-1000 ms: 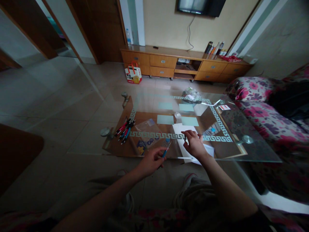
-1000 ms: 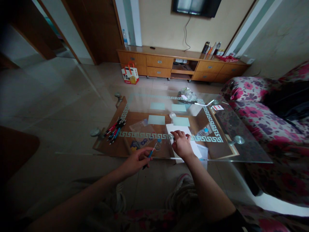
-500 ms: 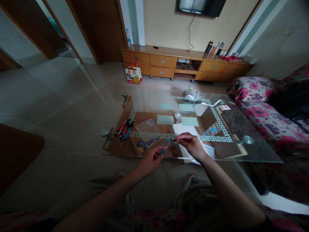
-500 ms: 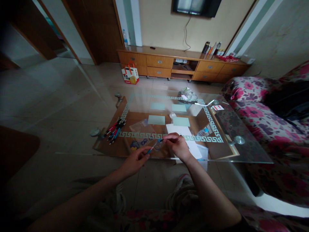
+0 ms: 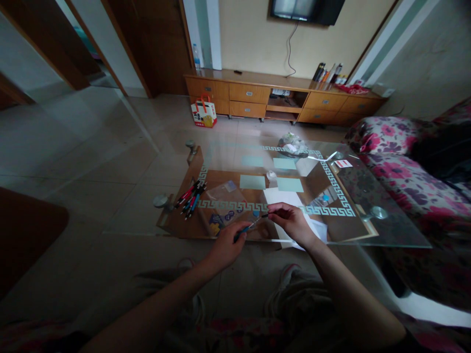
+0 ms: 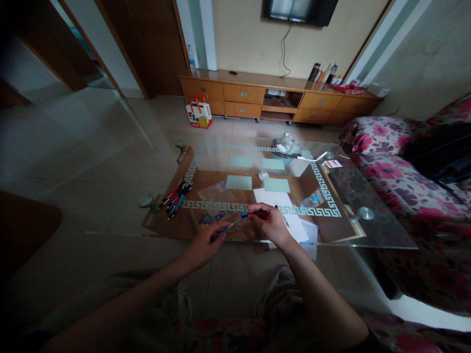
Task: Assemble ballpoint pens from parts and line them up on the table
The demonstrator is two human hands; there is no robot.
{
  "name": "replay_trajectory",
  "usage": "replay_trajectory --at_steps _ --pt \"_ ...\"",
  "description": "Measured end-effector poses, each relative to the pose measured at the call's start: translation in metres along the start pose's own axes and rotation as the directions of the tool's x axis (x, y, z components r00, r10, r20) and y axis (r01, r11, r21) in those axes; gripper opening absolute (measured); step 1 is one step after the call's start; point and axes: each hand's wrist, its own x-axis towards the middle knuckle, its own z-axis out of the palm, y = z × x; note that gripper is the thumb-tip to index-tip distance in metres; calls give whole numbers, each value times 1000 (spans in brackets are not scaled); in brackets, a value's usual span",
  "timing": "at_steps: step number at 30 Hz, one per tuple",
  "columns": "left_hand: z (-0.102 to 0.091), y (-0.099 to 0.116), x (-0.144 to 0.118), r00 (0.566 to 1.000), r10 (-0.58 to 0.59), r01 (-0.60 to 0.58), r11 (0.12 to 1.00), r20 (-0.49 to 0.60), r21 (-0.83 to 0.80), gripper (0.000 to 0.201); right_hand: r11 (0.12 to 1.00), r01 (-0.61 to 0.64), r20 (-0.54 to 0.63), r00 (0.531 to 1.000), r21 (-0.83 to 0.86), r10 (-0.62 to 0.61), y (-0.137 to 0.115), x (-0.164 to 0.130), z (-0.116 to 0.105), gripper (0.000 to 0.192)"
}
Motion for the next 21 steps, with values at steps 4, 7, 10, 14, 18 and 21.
replay_trajectory --at_steps 4,7,10,14,18,21 --pt "0 1 0 1000 2 -2 1000 -1 11 34 1000 -1 10 1000 -19 1 -1 -1 1 31" --pt "0 2 0 1000 5 -5 1000 5 15 34 1000 4 9 1000 -21 -4 -3 -2 2 31" --pt "-1 2 -1 1000 15 -15 1000 15 14 34 1000 3 19 1000 -18 -3 -3 -2 3 31" --pt "0 1 0 999 28 -29 999 24 30 34 1000 4 45 999 -15 -3 -3 -3 3 32" --pt "0 -1 0 999 45 -47 996 22 75 35 1000 11 70 998 5 -11 -2 -4 4 33" --pt "0 -2 0 998 61 -63 992 23 105 35 1000 6 98 995 13 -7 -2 -5 5 33"
